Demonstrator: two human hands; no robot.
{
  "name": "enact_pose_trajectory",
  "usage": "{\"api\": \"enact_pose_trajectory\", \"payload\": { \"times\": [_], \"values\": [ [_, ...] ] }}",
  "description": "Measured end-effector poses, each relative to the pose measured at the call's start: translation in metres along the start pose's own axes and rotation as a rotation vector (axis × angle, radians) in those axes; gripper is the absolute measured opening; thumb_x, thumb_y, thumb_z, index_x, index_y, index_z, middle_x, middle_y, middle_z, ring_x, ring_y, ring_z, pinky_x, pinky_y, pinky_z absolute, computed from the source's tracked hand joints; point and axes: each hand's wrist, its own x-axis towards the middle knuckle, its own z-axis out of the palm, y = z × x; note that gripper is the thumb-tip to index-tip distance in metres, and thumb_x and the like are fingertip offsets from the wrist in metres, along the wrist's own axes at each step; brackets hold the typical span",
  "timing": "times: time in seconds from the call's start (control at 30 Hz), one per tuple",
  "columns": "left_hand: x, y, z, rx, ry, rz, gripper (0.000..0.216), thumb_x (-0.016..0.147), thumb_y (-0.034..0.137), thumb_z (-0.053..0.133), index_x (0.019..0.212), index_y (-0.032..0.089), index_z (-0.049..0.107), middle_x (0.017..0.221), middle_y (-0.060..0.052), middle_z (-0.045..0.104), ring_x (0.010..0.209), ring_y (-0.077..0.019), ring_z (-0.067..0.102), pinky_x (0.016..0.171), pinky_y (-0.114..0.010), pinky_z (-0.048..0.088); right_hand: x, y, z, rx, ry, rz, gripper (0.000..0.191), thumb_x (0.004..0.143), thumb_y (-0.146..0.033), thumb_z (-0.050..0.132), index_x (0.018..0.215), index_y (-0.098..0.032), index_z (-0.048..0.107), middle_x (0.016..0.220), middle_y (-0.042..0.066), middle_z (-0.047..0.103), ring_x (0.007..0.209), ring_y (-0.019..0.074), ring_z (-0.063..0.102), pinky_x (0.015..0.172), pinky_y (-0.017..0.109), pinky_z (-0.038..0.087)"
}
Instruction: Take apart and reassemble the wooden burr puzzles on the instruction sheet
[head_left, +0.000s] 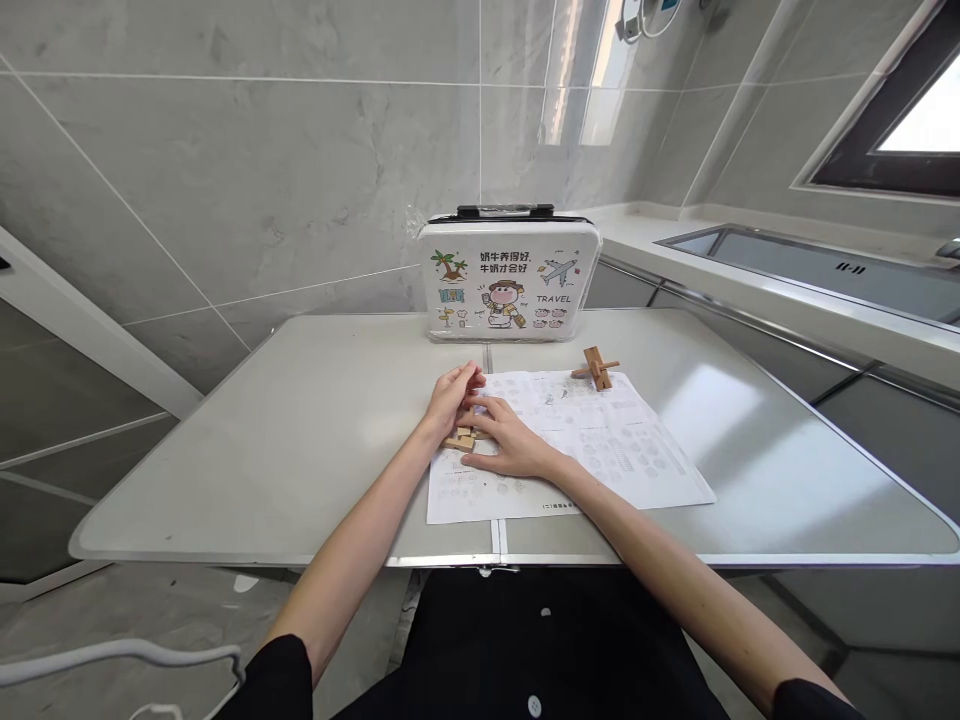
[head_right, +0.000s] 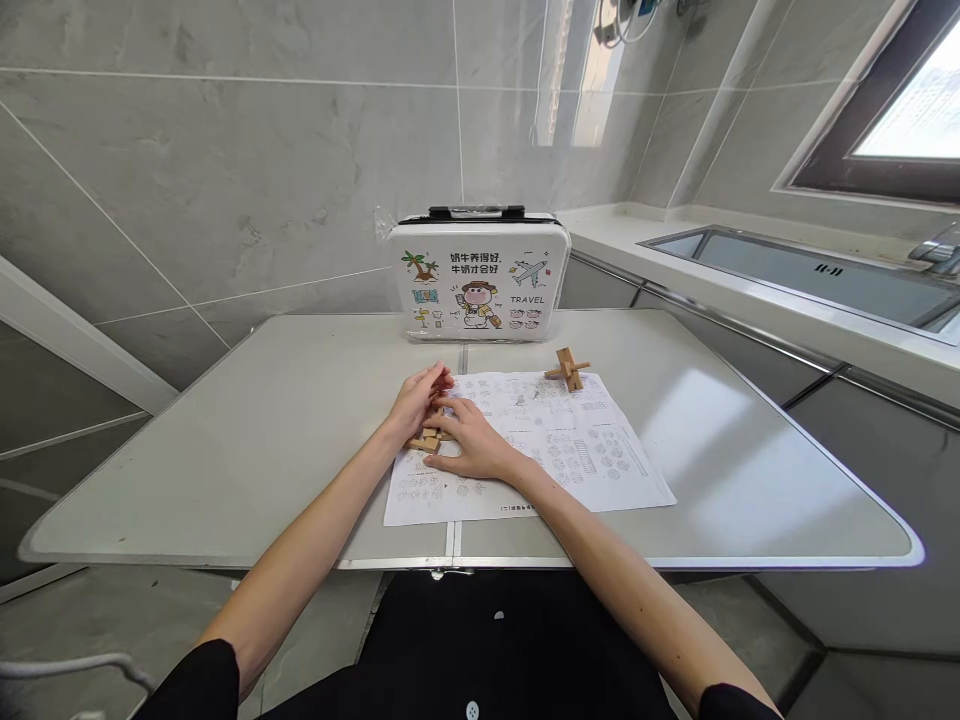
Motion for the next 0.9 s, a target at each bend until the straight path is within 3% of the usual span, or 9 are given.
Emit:
{"api": "enact_pose_trajectory", "payload": {
  "times": [0.27, 0.57, 0.73, 0.9],
  "values": [
    [0.002, 0.0, -0.003, -0.031, -0.002, -0.003, 0.04, 0.087, 0.057, 0.065, 0.095, 0.018, 0.067, 0.098, -0.011, 0.075, 0.088, -0.0189, 0.069, 0.073, -0.029, 0.055, 0.001, 0.0, 0.002, -0.014, 0.024, 0.031, 0.035, 0.093, -0.038, 0.07, 0.127, -0.03, 0.066, 0.15, 0.011, 0.046, 0.141, 0.0335, 0.043, 0.114, 0.054, 0.043],
    [0.0, 0.003, -0.006, 0.236, -0.002, 0.066, 0.031, 0.087, 0.048, 0.065, 0.093, 0.018, 0.07, 0.101, -0.01, 0.076, 0.083, -0.0193, 0.069, 0.063, -0.026, 0.053, -0.001, 0.021, -0.002, -0.014, 0.109, 0.189, 0.033, 0.088, -0.037, 0.07, 0.119, -0.024, 0.065, 0.14, 0.014, 0.05, 0.124, 0.0313, 0.057, 0.103, 0.05, 0.051],
    [0.002, -0.003, -0.006, 0.409, -0.047, 0.148, 0.026, 0.088, 0.044, 0.063, 0.092, 0.019, 0.072, 0.099, -0.009, 0.077, 0.087, -0.0212, 0.07, 0.077, -0.031, 0.056, -0.001, 0.032, -0.006, -0.047, 0.18, 0.265, 0.033, 0.089, -0.036, 0.068, 0.119, -0.023, 0.064, 0.135, 0.013, 0.053, 0.117, 0.0302, 0.06, 0.1, 0.047, 0.051],
    [0.001, -0.006, -0.005, 0.598, -0.038, 0.207, 0.018, 0.091, 0.034, 0.059, 0.097, 0.022, 0.071, 0.101, -0.007, 0.077, 0.093, -0.0221, 0.07, 0.087, -0.034, 0.055, -0.002, 0.047, -0.003, -0.136, 0.292, 0.374, 0.035, 0.087, -0.039, 0.07, 0.117, -0.022, 0.064, 0.124, 0.014, 0.059, 0.116, 0.0333, 0.059, 0.104, 0.052, 0.046]
  ]
}}
